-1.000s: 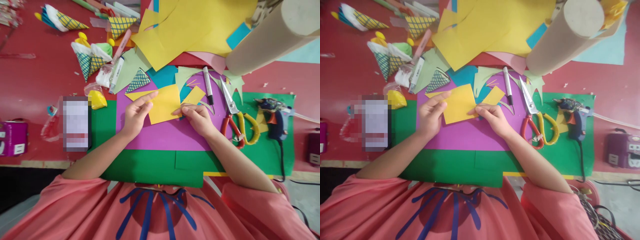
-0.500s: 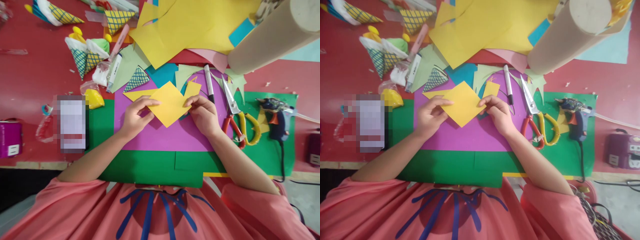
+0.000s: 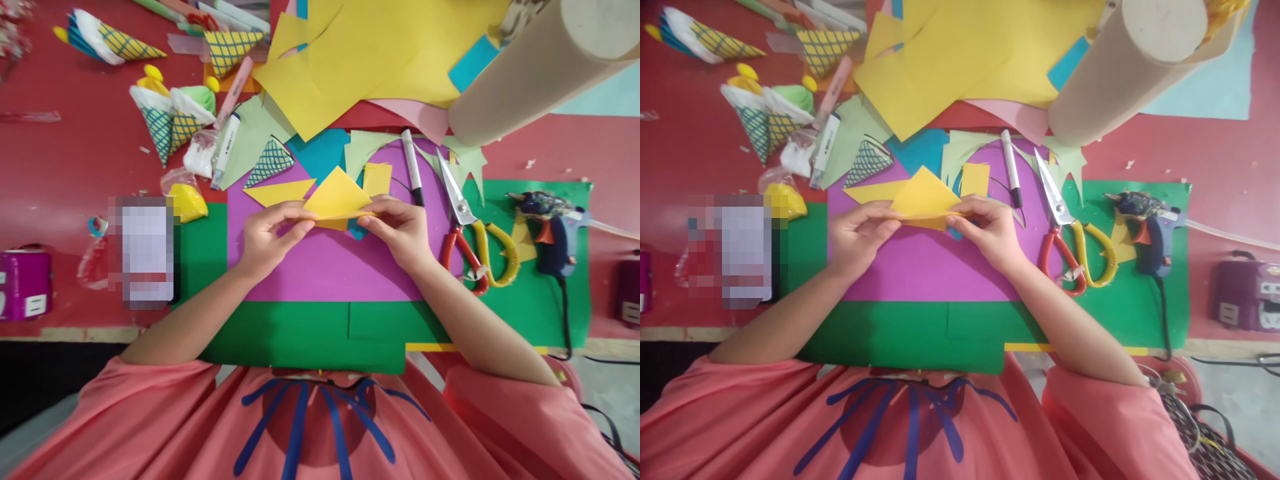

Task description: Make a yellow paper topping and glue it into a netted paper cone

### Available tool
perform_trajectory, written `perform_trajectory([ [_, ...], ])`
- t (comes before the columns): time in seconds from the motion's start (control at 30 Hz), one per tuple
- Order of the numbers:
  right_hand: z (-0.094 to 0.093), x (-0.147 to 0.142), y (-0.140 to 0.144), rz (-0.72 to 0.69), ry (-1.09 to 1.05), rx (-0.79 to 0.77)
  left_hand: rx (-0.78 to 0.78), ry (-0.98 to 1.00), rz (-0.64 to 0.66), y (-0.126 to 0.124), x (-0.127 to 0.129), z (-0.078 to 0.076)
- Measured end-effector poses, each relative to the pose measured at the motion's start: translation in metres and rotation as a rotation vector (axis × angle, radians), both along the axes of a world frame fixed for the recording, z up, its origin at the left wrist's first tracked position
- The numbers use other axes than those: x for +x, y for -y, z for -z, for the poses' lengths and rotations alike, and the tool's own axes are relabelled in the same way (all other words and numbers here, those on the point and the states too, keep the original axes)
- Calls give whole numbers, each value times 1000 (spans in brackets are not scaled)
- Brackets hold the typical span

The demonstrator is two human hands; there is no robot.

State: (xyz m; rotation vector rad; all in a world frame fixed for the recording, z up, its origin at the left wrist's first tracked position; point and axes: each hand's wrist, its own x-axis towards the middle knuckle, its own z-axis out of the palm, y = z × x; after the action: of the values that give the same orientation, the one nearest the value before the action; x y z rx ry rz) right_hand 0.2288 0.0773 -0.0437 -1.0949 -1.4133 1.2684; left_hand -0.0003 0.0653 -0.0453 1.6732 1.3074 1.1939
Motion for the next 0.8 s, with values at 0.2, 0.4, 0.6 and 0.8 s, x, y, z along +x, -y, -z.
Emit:
perform_trajectory([
  [0.2, 2, -4, 3, 35, -132, -117, -164, 174, -49, 2, 4, 3],
  [0.4, 2, -5, 5, 28, -105, -116, -199, 212, -74, -2, 4, 2],
  [0.6, -1, -2, 9, -1, -76, -106, -303, 194, 87, -2, 1, -3],
  [0.8, -5, -12, 15, 61, -188, -189, -533, 283, 200, 9, 10, -13],
])
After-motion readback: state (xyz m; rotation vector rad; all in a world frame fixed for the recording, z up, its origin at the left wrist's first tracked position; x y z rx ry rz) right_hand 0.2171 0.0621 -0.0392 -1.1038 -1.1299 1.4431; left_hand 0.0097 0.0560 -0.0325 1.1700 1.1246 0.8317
